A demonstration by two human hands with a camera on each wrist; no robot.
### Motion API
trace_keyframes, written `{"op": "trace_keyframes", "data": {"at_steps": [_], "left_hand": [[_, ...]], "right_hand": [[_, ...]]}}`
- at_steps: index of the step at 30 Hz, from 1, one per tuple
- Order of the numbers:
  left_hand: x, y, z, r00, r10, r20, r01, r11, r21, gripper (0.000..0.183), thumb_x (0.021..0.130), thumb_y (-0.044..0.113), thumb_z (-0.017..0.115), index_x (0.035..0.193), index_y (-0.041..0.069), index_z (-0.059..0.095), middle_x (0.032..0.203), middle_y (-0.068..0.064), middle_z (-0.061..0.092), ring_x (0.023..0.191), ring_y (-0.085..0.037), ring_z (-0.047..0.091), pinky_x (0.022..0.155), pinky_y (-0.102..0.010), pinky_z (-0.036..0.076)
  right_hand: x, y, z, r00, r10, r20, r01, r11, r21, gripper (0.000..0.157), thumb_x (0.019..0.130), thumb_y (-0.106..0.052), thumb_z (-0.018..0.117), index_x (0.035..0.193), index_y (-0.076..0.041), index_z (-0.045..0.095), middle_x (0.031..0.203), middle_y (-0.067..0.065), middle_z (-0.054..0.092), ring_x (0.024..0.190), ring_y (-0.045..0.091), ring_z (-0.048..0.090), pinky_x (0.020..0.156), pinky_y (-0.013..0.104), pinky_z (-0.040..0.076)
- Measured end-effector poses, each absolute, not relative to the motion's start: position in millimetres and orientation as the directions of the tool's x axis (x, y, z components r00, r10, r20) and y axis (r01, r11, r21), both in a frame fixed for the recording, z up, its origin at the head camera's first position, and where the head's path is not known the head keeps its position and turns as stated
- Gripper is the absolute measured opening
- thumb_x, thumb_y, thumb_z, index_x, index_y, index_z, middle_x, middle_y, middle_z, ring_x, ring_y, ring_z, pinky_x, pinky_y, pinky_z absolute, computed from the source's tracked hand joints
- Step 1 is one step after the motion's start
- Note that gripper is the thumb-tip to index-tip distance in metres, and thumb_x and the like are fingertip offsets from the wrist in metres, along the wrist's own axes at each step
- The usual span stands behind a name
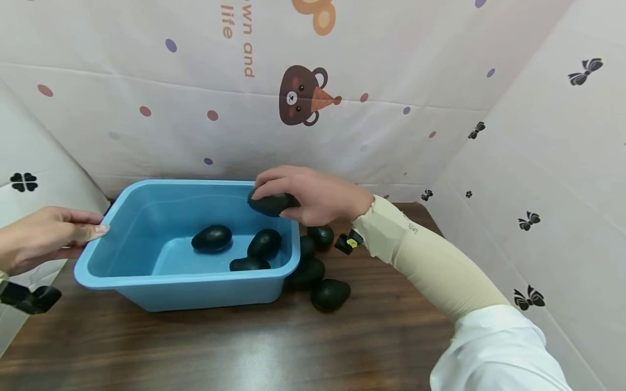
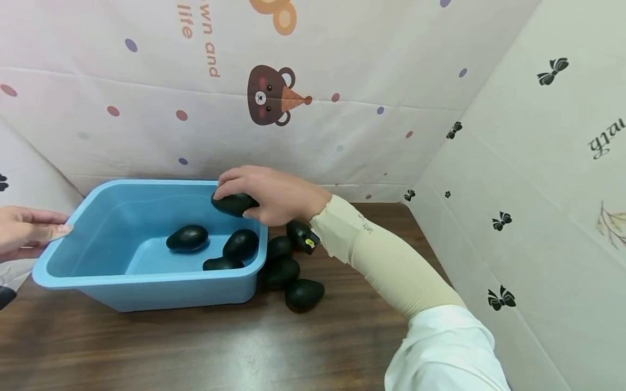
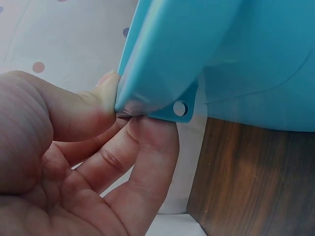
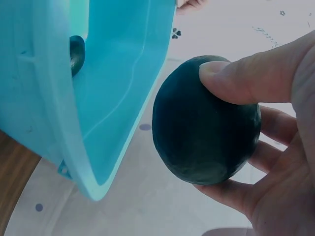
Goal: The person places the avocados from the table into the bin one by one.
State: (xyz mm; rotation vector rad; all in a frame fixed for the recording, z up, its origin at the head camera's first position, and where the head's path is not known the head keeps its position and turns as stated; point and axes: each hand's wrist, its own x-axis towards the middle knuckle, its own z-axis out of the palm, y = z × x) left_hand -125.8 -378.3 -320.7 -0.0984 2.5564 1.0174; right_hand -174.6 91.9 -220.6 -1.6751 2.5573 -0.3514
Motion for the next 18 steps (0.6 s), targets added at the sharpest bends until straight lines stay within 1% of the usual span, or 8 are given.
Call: {"op": "trace_keyframes", "data": {"at_steps": [6,11,14,16,18], "left_hand": [[-124,-378,-321,-0.923,0.091,-0.373,-0.194,0.727,0.658,0.07,0.111,0.03,0.049,0.152,-0.021,0.023,0.111,-0.014,0.074,0.089,-0.021,0.071,0.083,-0.046,0.067],[-121,-378,-320,-0.919,0.089,-0.384,-0.207,0.72,0.663,0.069,0.111,0.029,0.049,0.152,-0.02,0.024,0.111,-0.011,0.074,0.089,-0.021,0.071,0.083,-0.045,0.067],[-119,-377,-319,-0.917,0.085,-0.391,-0.215,0.719,0.661,0.07,0.111,0.03,0.049,0.153,-0.02,0.023,0.114,-0.017,0.074,0.09,-0.021,0.071,0.084,-0.046,0.067],[-117,-376,-318,-0.917,0.082,-0.391,-0.217,0.72,0.659,0.071,0.111,0.03,0.049,0.153,-0.021,0.023,0.118,-0.024,0.072,0.091,-0.021,0.072,0.085,-0.047,0.066],[-116,-376,-318,-0.916,0.078,-0.395,-0.221,0.722,0.655,0.072,0.111,0.031,0.05,0.153,-0.021,0.023,0.122,-0.029,0.069,0.091,-0.021,0.072,0.086,-0.047,0.066]], "right_hand": [[-174,73,-218,-0.387,-0.922,0.034,-0.903,0.371,-0.216,0.044,0.098,-0.01,0.069,0.141,-0.017,0.064,0.155,0.003,0.053,0.144,0.017,0.047,0.125,0.033,0.04],[-173,56,-217,-0.372,-0.928,0.002,-0.902,0.361,-0.236,0.045,0.099,-0.01,0.067,0.143,-0.02,0.063,0.155,-0.001,0.051,0.143,0.014,0.046,0.124,0.03,0.041],[-174,47,-219,-0.364,-0.931,-0.035,-0.901,0.361,-0.239,0.045,0.1,-0.011,0.065,0.144,-0.021,0.061,0.155,-0.002,0.051,0.142,0.012,0.045,0.123,0.025,0.04],[-174,41,-222,-0.348,-0.936,-0.061,-0.907,0.352,-0.231,0.045,0.101,-0.01,0.064,0.144,-0.021,0.061,0.155,-0.003,0.051,0.141,0.011,0.045,0.123,0.022,0.039],[-176,36,-224,-0.33,-0.941,-0.078,-0.913,0.34,-0.225,0.046,0.1,-0.009,0.064,0.145,-0.021,0.06,0.154,-0.003,0.052,0.14,0.012,0.046,0.122,0.021,0.038]]}}
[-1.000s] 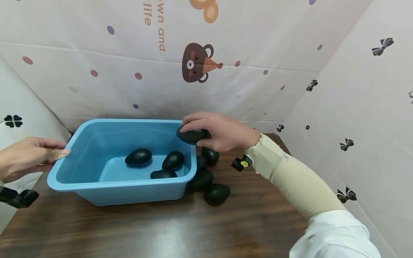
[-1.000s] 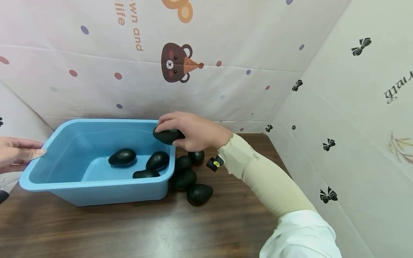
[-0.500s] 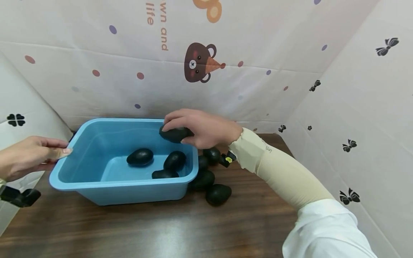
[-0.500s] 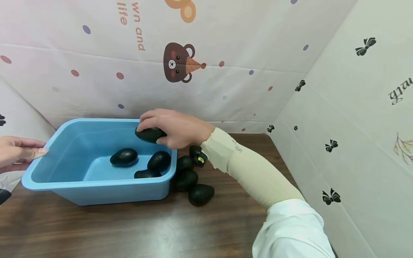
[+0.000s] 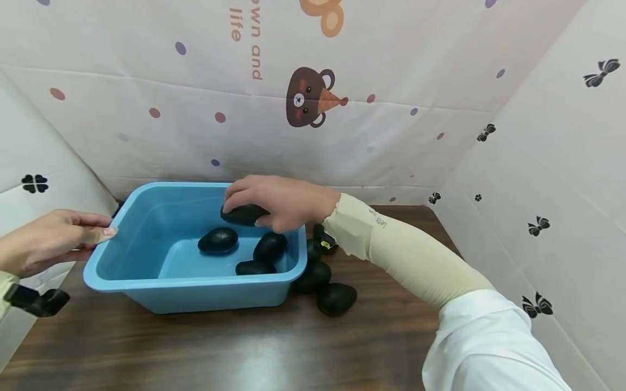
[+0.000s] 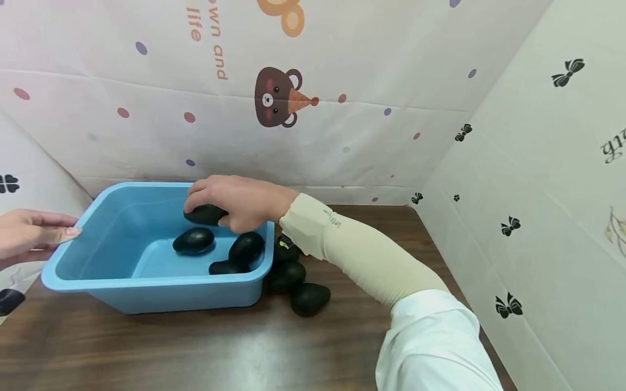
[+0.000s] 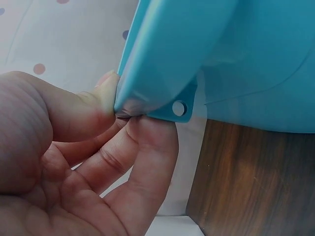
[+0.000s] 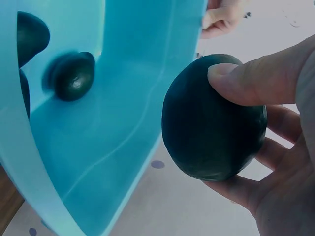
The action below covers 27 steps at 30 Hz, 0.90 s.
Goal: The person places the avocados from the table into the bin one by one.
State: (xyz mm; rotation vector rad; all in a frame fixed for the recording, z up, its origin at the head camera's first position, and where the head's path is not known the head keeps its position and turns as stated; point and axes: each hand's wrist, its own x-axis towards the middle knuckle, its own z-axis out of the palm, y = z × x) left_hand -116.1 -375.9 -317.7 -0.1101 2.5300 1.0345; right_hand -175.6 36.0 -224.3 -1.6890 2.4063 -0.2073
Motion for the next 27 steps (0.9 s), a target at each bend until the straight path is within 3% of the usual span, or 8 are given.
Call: {"op": "trace_keyframes", "data": {"at_steps": [9,19,27], "left_hand": [[-118,-375,-316,-0.914,0.085,-0.397,-0.219,0.722,0.656,0.073,0.111,0.032,0.051,0.153,-0.02,0.023,0.125,-0.031,0.068,0.092,-0.021,0.072,0.087,-0.048,0.066],[-121,-376,-316,-0.907,0.098,-0.409,-0.223,0.711,0.667,0.069,0.111,0.03,0.049,0.151,-0.021,0.025,0.112,-0.012,0.075,0.093,-0.02,0.071,0.083,-0.042,0.067],[-120,-375,-313,-0.915,0.095,-0.391,-0.204,0.727,0.656,0.068,0.111,0.027,0.05,0.151,-0.022,0.025,0.119,-0.026,0.071,0.093,-0.021,0.071,0.085,-0.045,0.066]], "right_hand": [[-183,24,-232,-0.295,-0.95,-0.1,-0.926,0.31,-0.216,0.047,0.099,-0.007,0.064,0.144,-0.021,0.06,0.153,-0.002,0.053,0.139,0.013,0.047,0.124,0.024,0.038],[-189,16,-238,-0.281,-0.952,-0.119,-0.928,0.301,-0.219,0.048,0.098,-0.004,0.064,0.144,-0.02,0.06,0.151,-0.002,0.054,0.136,0.014,0.048,0.123,0.025,0.039],[-193,14,-240,-0.27,-0.956,-0.119,-0.935,0.289,-0.205,0.049,0.097,-0.002,0.064,0.142,-0.02,0.061,0.146,-0.004,0.057,0.131,0.012,0.05,0.12,0.023,0.041]]}}
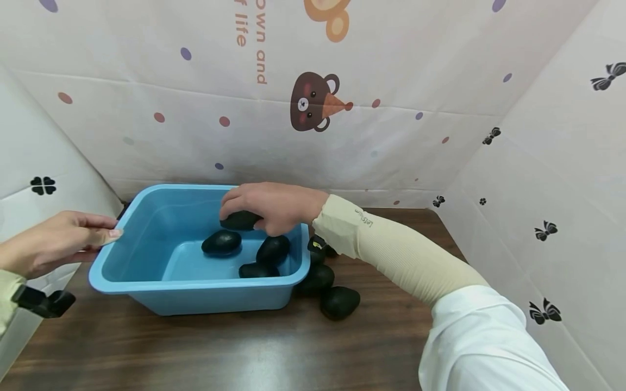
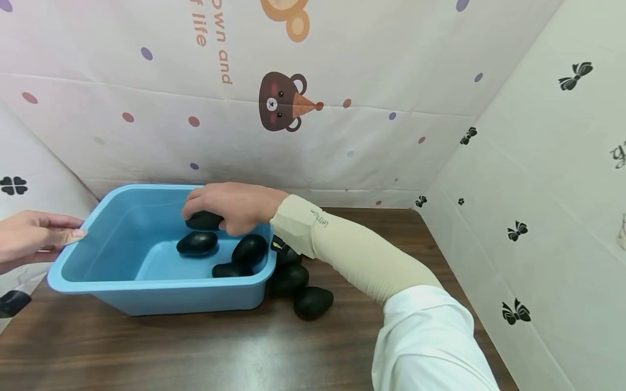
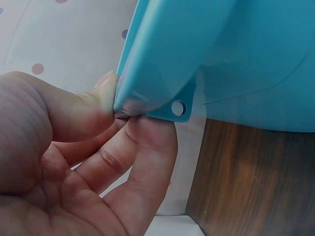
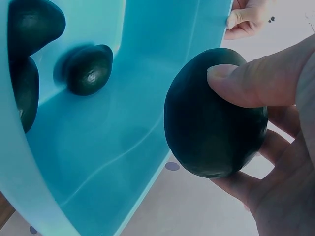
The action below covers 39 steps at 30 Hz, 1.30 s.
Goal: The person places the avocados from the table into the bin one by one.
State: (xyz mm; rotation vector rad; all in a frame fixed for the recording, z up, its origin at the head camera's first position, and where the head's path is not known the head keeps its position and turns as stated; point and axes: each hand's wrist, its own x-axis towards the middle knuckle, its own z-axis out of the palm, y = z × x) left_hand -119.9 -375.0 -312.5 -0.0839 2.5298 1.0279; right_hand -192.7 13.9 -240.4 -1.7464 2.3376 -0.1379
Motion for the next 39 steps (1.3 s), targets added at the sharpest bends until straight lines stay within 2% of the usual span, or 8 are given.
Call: {"op": "trace_keyframes", "data": {"at_steps": [7,11,16,19,27,34,39], "left_hand": [[-122,-375,-317,-0.913,0.089,-0.398,-0.215,0.724,0.656,0.07,0.111,0.032,0.05,0.153,-0.019,0.027,0.121,-0.022,0.072,0.094,-0.021,0.071,0.087,-0.046,0.066],[-124,-376,-319,-0.913,0.089,-0.399,-0.216,0.723,0.656,0.074,0.11,0.034,0.051,0.154,-0.019,0.025,0.125,-0.03,0.068,0.093,-0.021,0.071,0.088,-0.048,0.066],[-123,-375,-319,-0.914,0.086,-0.397,-0.214,0.731,0.649,0.075,0.111,0.034,0.05,0.154,-0.02,0.021,0.137,-0.041,0.056,0.094,-0.02,0.072,0.089,-0.05,0.065],[-123,-373,-318,-0.915,0.085,-0.395,-0.21,0.737,0.643,0.077,0.111,0.035,0.05,0.154,-0.021,0.021,0.14,-0.043,0.053,0.094,-0.021,0.072,0.089,-0.051,0.065],[-123,-374,-318,-0.915,0.076,-0.397,-0.212,0.745,0.633,0.076,0.111,0.035,0.05,0.152,-0.022,0.022,0.138,-0.043,0.055,0.094,-0.021,0.072,0.089,-0.052,0.064],[-123,-375,-320,-0.924,0.071,-0.375,-0.2,0.748,0.633,0.071,0.111,0.031,0.049,0.151,-0.022,0.024,0.133,-0.043,0.057,0.092,-0.02,0.071,0.087,-0.052,0.065],[-122,-375,-321,-0.929,0.066,-0.365,-0.197,0.745,0.637,0.07,0.111,0.03,0.05,0.151,-0.022,0.025,0.125,-0.037,0.065,0.09,-0.02,0.072,0.085,-0.052,0.066]], "right_hand": [[-194,17,-245,-0.284,-0.95,-0.131,-0.93,0.306,-0.204,0.05,0.097,0.001,0.061,0.143,-0.02,0.06,0.147,-0.004,0.056,0.131,0.012,0.05,0.121,0.024,0.041],[-196,20,-246,-0.317,-0.939,-0.134,-0.919,0.339,-0.2,0.053,0.098,0.0,0.059,0.148,-0.019,0.057,0.153,-0.002,0.054,0.138,0.013,0.048,0.126,0.028,0.038],[-197,26,-245,-0.366,-0.92,-0.138,-0.902,0.388,-0.191,0.054,0.1,-0.005,0.06,0.151,-0.02,0.054,0.158,-0.001,0.05,0.146,0.015,0.045,0.128,0.033,0.036],[-196,32,-244,-0.389,-0.912,-0.131,-0.897,0.407,-0.173,0.052,0.1,-0.008,0.061,0.15,-0.021,0.055,0.157,-0.002,0.052,0.144,0.015,0.046,0.127,0.033,0.038],[-191,54,-247,-0.436,-0.894,-0.102,-0.879,0.448,-0.163,0.049,0.102,-0.018,0.064,0.15,-0.023,0.055,0.155,-0.003,0.053,0.141,0.015,0.05,0.124,0.035,0.043],[-183,78,-249,-0.431,-0.901,-0.057,-0.885,0.434,-0.168,0.046,0.102,-0.017,0.064,0.148,-0.018,0.058,0.153,0.002,0.055,0.142,0.019,0.049,0.125,0.036,0.041],[-173,102,-252,-0.404,-0.914,0.028,-0.905,0.395,-0.157,0.044,0.101,-0.016,0.066,0.144,-0.014,0.061,0.148,0.004,0.058,0.135,0.019,0.053,0.12,0.036,0.047]]}}
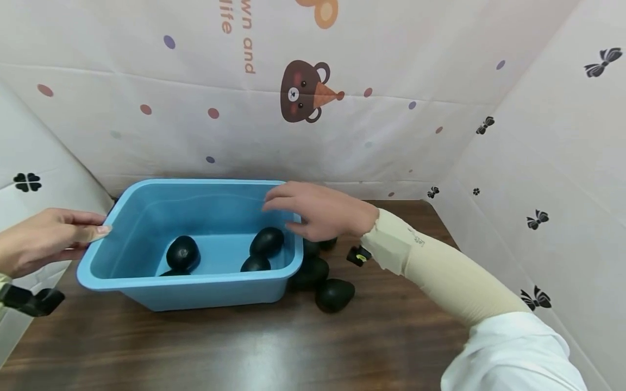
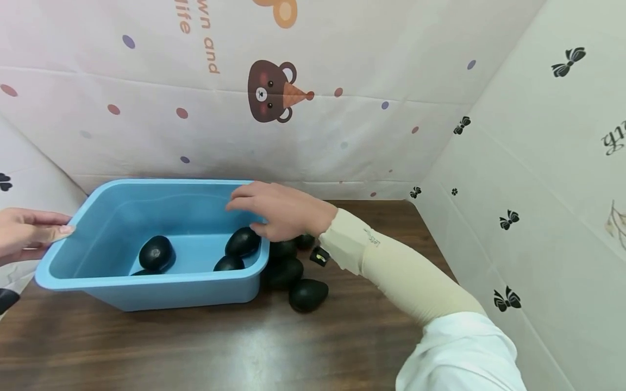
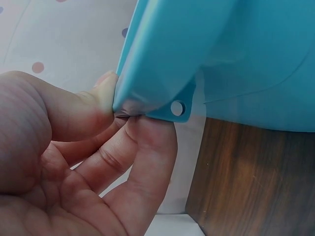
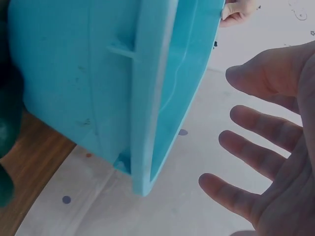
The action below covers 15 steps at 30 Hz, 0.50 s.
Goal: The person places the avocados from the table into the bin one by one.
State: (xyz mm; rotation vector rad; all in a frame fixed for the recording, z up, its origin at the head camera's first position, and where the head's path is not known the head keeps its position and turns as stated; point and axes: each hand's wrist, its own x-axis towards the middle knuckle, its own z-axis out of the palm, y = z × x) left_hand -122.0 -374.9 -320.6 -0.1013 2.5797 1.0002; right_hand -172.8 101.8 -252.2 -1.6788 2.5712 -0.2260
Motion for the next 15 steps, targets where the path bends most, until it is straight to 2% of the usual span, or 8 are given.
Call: {"op": "trace_keyframes", "data": {"at_steps": [6,11,15], "left_hand": [[-122,-375,-319,-0.932,0.058,-0.358,-0.197,0.747,0.635,0.07,0.111,0.03,0.05,0.151,-0.022,0.025,0.123,-0.037,0.065,0.088,-0.021,0.072,0.084,-0.052,0.066],[-123,-375,-318,-0.933,0.059,-0.354,-0.192,0.75,0.633,0.07,0.111,0.03,0.05,0.151,-0.022,0.026,0.123,-0.038,0.065,0.087,-0.021,0.071,0.084,-0.053,0.065],[-123,-376,-317,-0.933,0.059,-0.355,-0.195,0.746,0.637,0.069,0.111,0.029,0.05,0.15,-0.022,0.026,0.116,-0.031,0.07,0.087,-0.021,0.071,0.084,-0.052,0.066]], "right_hand": [[-155,134,-262,-0.395,-0.913,0.102,-0.914,0.378,-0.149,0.042,0.099,-0.012,0.067,0.141,-0.013,0.062,0.147,0.006,0.058,0.134,0.022,0.055,0.116,0.039,0.05],[-138,161,-277,-0.441,-0.888,0.13,-0.894,0.422,-0.15,0.046,0.096,-0.017,0.074,0.141,-0.014,0.063,0.149,0.007,0.057,0.136,0.023,0.056,0.116,0.042,0.051],[-122,180,-296,-0.488,-0.866,0.108,-0.87,0.472,-0.143,0.049,0.096,-0.022,0.076,0.141,-0.015,0.062,0.15,0.008,0.057,0.135,0.024,0.057,0.112,0.043,0.054]]}}
